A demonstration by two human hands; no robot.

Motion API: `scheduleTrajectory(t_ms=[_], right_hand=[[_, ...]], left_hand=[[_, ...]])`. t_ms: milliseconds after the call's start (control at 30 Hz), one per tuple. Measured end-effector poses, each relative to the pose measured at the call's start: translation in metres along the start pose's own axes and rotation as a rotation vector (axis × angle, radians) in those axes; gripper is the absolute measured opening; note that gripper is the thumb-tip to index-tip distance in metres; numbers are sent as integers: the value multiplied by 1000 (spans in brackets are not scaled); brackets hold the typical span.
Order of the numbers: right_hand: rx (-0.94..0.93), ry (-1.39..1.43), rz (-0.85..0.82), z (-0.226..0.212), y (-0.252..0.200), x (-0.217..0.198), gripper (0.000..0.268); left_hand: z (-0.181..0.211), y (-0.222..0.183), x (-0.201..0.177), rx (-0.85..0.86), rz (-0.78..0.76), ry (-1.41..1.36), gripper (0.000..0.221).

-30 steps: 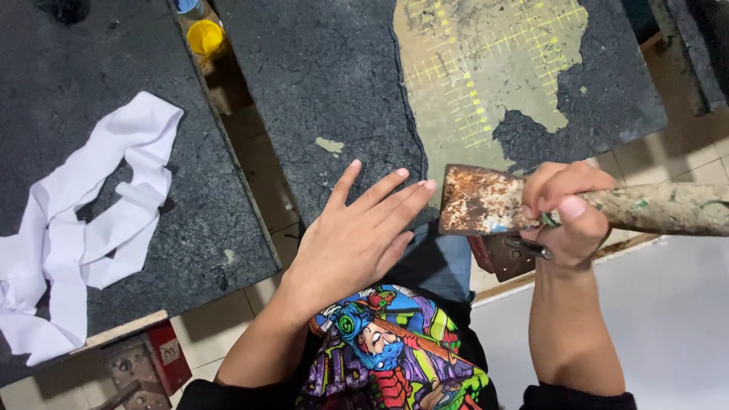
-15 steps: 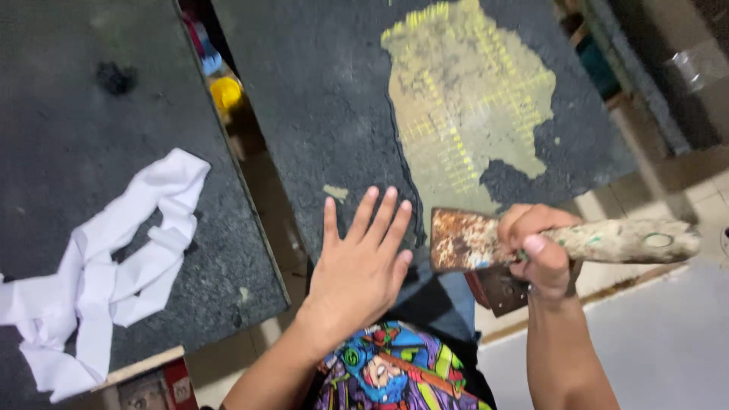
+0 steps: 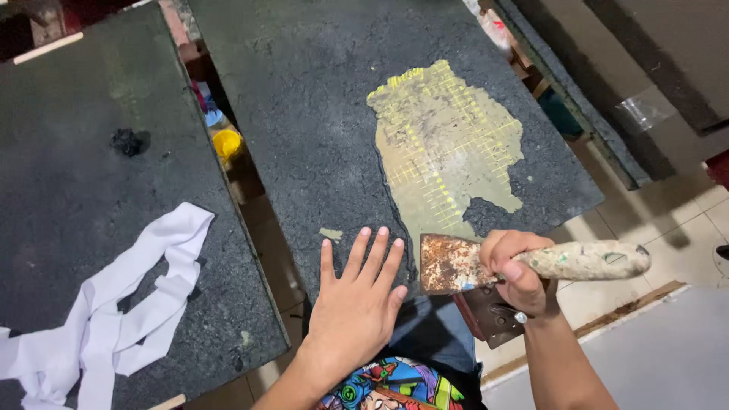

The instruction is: Scraping dried material off a flat surface using a metal scraper

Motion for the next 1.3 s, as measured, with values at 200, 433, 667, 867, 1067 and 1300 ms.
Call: scheduleTrajectory(t_ms=[200, 433, 667, 867, 1067, 1300], right_hand=[[121, 56, -88, -7, 3, 10, 30], [244, 137, -133, 1, -4, 6, 30], [270, 135, -158, 2, -4, 13, 32], [92, -118, 99, -1, -2, 0, 23], [226, -19, -4, -5, 2, 13, 28], [246, -6, -77, -2, 4, 13, 30]], left_hand=[[0, 1, 1, 2, -26, -28, 58], [2, 2, 5, -4, -49, -25, 59], [1, 1, 7, -24, -102, -16, 60], [0, 0, -1, -6, -41, -51, 58], [1, 1, -2, -28, -40, -61, 60], [3, 1, -1, -20, -12, -29, 64]])
Point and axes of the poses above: each hand's wrist, its own y-axis towards the middle knuckle, its own x-axis out of the palm, z = x × y, the point moved 4 cm from there along y, towards the middle knuckle, and after that the axes turned 5 degrees about -z, right-handed, at the moved point
